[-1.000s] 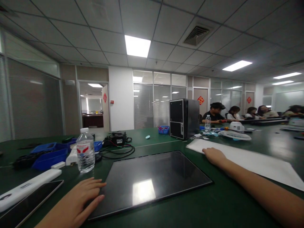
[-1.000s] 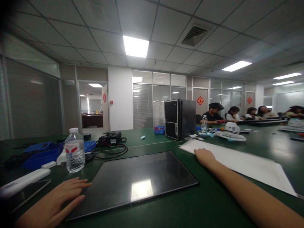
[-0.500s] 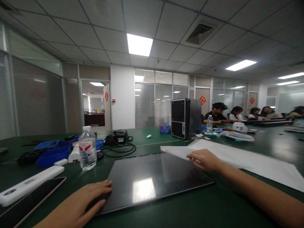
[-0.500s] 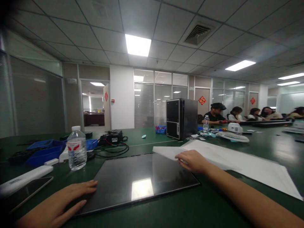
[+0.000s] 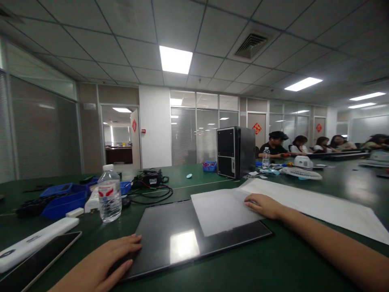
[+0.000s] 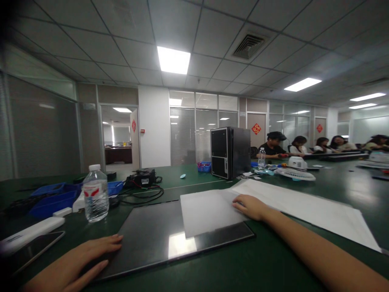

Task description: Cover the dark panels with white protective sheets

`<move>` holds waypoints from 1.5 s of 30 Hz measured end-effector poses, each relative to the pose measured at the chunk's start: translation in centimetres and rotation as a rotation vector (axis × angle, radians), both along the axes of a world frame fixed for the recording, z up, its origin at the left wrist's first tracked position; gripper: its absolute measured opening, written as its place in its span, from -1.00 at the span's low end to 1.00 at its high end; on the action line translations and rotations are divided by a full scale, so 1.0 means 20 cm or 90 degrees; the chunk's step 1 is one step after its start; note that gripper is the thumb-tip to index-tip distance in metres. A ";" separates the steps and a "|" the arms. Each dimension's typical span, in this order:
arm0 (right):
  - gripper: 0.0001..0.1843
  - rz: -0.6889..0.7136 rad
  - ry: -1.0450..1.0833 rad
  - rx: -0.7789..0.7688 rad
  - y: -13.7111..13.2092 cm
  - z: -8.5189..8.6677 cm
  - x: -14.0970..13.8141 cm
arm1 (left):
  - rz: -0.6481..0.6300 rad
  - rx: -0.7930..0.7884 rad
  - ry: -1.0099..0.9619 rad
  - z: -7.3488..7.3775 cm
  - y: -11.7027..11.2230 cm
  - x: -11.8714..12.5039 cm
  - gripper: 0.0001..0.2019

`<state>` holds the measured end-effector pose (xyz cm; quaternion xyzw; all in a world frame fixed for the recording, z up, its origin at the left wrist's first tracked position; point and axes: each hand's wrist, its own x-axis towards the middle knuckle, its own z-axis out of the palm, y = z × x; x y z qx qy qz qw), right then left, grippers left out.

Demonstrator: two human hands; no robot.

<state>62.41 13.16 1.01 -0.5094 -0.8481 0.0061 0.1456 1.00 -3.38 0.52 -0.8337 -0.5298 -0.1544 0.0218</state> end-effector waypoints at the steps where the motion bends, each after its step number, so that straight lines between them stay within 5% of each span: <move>1: -0.35 0.009 0.007 0.001 -0.01 0.00 -0.02 | -0.001 -0.007 0.008 0.00 0.01 -0.01 -0.61; 13: -0.42 0.103 0.033 0.019 -0.22 0.09 -0.34 | 0.031 0.004 -0.017 -0.01 -0.02 0.04 -0.62; 27: -0.37 -0.080 -0.016 0.058 -0.09 0.09 -0.06 | 0.015 -0.033 0.047 -0.01 0.00 0.01 -0.58; 45: -0.48 0.075 -0.020 0.064 -0.28 0.14 -0.38 | -0.023 0.068 0.053 -0.04 0.02 -0.02 -0.55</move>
